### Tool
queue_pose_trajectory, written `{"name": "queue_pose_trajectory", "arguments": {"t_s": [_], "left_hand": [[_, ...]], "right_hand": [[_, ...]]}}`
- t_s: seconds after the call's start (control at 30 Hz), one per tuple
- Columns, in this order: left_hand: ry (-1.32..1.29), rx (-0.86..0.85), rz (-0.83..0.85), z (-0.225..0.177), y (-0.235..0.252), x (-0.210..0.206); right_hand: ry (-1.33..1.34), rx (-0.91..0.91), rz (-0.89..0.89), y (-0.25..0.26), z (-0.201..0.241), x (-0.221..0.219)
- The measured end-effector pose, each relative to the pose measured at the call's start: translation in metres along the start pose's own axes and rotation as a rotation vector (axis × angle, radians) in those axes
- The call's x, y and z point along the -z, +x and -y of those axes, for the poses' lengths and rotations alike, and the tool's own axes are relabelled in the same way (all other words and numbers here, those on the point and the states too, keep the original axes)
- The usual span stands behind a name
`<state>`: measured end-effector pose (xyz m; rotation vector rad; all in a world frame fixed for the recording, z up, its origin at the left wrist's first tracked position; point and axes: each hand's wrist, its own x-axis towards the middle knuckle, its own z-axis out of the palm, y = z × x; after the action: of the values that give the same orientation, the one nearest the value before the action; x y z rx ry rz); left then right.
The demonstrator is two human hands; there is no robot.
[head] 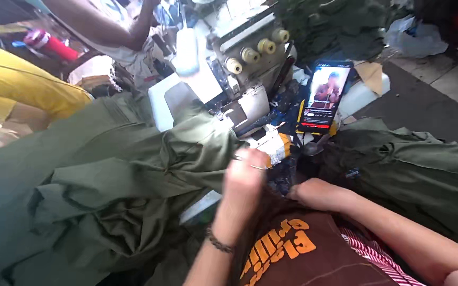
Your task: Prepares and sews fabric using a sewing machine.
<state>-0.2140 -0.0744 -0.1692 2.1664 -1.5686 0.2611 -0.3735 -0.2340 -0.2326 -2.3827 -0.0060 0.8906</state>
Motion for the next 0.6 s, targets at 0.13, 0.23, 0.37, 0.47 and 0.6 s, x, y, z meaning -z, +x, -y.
{"name": "queue_pose_trajectory", "arguments": {"t_s": [0.13,0.23,0.37,0.47,0.6], "left_hand": [[-0.295,0.001,0.788,-0.033,-0.020,-0.082],[-0.210,0.038,0.875,-0.029,-0.031,-0.106],[-0.065,-0.030,0.789,-0.036,-0.040,-0.112],[-0.093,-0.048,0.617,-0.034,-0.046,-0.112],[-0.089,0.021,0.420,-0.031,-0.042,-0.100]], "right_hand": [[-0.008,-0.009,0.032,-0.018,0.000,0.004],[0.009,0.020,0.021,-0.023,-0.009,-0.001],[0.013,0.030,0.026,-0.019,-0.007,-0.003],[0.029,0.029,0.026,-0.021,-0.005,0.000],[0.072,0.067,-0.026,-0.024,-0.014,-0.005]]}}
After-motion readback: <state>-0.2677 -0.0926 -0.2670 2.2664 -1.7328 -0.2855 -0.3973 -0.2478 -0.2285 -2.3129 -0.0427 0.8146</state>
